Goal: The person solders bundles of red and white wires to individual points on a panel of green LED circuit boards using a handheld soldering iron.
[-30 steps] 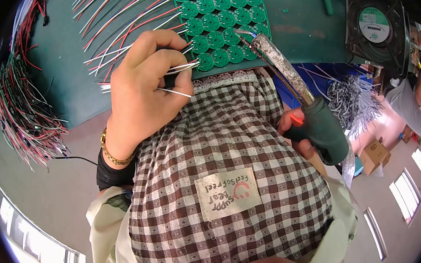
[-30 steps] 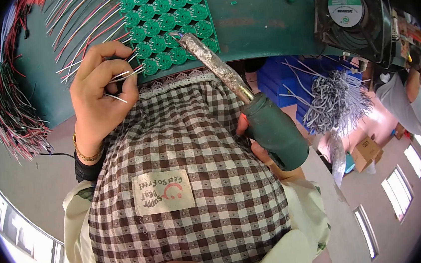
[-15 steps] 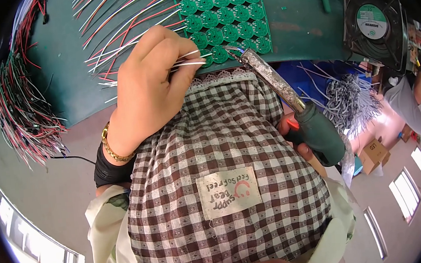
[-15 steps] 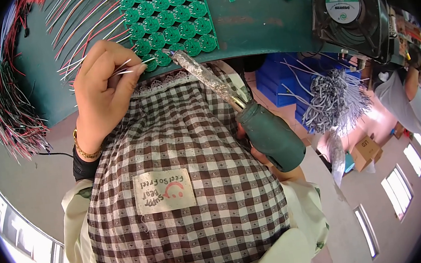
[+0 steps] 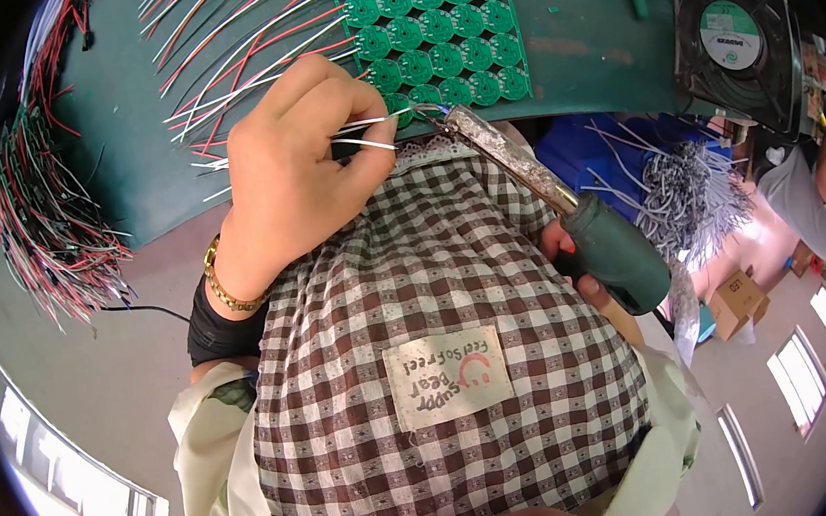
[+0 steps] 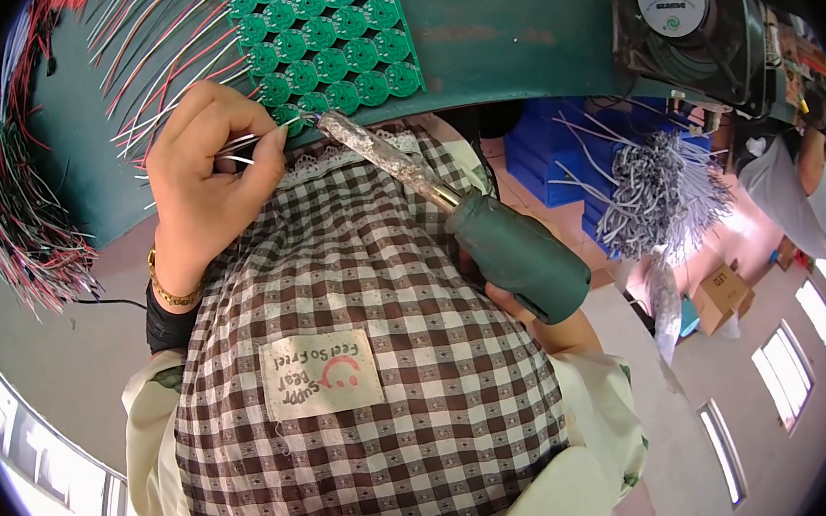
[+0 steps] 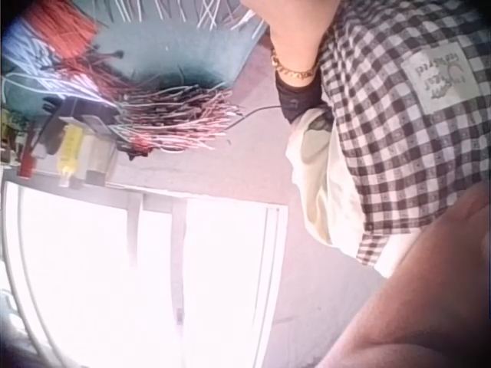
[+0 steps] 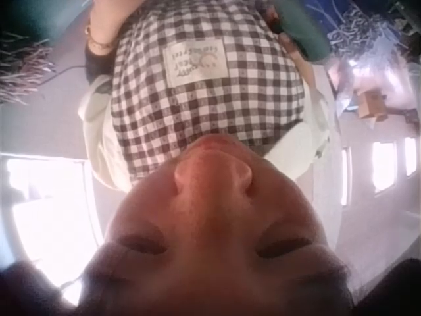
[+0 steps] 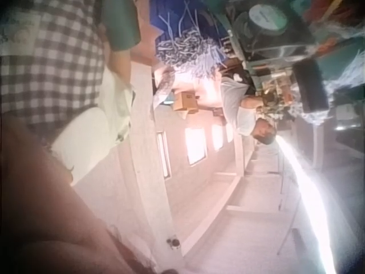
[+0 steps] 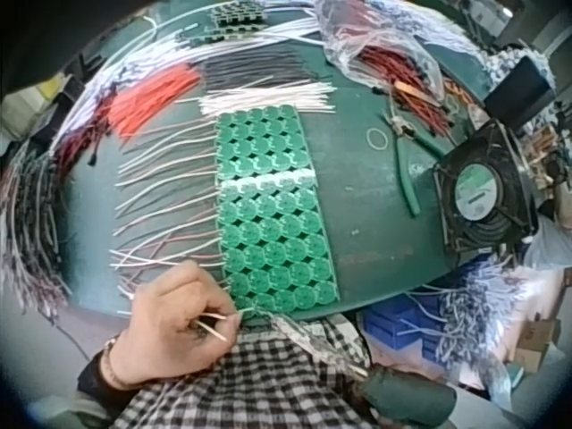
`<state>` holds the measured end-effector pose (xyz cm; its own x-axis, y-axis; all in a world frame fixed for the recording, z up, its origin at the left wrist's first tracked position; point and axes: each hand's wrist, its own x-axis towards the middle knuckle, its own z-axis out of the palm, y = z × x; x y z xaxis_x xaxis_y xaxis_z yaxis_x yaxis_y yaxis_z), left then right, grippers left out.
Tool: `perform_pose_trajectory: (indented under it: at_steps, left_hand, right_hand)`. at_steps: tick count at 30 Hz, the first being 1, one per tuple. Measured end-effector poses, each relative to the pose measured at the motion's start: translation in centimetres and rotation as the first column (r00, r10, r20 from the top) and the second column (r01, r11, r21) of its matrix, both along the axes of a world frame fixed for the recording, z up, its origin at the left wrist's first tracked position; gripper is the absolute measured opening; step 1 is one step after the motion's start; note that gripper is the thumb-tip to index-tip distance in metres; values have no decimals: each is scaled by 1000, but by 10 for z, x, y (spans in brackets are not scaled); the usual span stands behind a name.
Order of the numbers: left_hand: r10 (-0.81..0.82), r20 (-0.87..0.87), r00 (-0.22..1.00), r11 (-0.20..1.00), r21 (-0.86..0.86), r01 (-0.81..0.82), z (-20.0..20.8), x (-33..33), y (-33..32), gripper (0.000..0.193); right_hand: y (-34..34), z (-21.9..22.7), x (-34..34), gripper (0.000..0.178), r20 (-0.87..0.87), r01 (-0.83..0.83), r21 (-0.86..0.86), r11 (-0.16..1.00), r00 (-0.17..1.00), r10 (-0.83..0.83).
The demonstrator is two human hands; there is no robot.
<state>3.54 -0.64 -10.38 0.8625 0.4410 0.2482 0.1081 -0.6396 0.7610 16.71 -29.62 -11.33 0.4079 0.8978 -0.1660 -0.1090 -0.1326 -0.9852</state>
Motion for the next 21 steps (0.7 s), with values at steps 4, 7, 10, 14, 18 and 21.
perform_pose_trajectory:
  at_steps: [4, 7, 10, 14, 18, 21]
  left_hand:
    - [5, 28, 1000, 1000, 3, -5, -1, 0, -1, 12]
    - [-1, 30, 1000, 1000, -6, 1, -2, 0, 0, 12]
    - [-18, 32, 999, 1000, 12, 18, 0, 2, 1, 13]
    - [-12, 33, 999, 1000, 7, 12, -3, 0, 0, 13]
    - [-9, -7, 1000, 1000, 13, 9, 2, 0, 1, 13]
    - [18, -27, 999, 1000, -21, -19, 4, -4, 0, 12]
  right_hand:
    - [-11, -3, 1, 46, -47, 0, -6, 1000, 999, 0]
    - [-22, 8, 7, 50, -128, -13, -339, 941, 991, -33]
    - [-19, 3, 7, 36, -145, -18, -243, 970, 989, -18]
    - [11, 31, 11, 27, -340, -23, -312, 950, 936, -90]
    - [6, 29, 12, 31, -326, -1, -234, 972, 942, -78]
    - [20, 34, 41, 38, -587, -198, -454, 869, 800, -124]
